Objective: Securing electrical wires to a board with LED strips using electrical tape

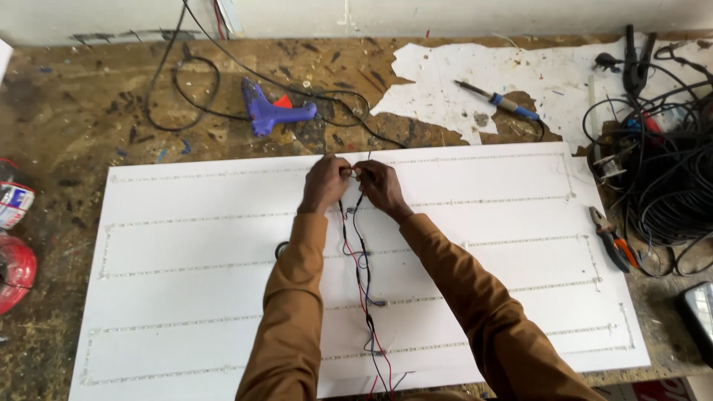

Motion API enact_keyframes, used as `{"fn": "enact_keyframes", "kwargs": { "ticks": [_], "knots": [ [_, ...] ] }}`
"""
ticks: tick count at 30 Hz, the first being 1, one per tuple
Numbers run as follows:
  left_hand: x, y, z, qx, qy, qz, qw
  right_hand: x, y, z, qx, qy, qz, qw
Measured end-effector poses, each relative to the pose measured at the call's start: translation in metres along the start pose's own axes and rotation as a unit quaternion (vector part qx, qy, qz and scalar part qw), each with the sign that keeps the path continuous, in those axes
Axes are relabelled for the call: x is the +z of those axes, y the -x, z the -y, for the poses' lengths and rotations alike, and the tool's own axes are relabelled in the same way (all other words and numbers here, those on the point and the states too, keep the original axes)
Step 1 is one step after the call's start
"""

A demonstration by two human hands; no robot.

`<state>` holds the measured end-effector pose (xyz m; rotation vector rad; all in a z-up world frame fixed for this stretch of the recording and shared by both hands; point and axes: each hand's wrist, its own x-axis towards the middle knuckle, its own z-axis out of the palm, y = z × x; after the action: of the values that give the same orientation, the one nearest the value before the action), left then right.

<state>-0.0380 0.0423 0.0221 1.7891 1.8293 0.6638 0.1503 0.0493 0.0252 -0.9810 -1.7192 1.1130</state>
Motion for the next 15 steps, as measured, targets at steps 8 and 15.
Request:
{"fn": "enact_keyframes", "kwargs": {
  "ticks": [8, 15],
  "knots": [
    [-0.012, 0.019, -0.011, -0.058, 0.192, -0.032, 0.979, 0.002, 0.005, 0.014, -0.025, -0.022, -0.014, 0.999],
    [-0.001, 0.025, -0.013, -0.132, 0.289, -0.134, 0.939, 0.002, 0.006, 0.007, -0.094, 0.032, -0.074, 0.992]
  ]
}}
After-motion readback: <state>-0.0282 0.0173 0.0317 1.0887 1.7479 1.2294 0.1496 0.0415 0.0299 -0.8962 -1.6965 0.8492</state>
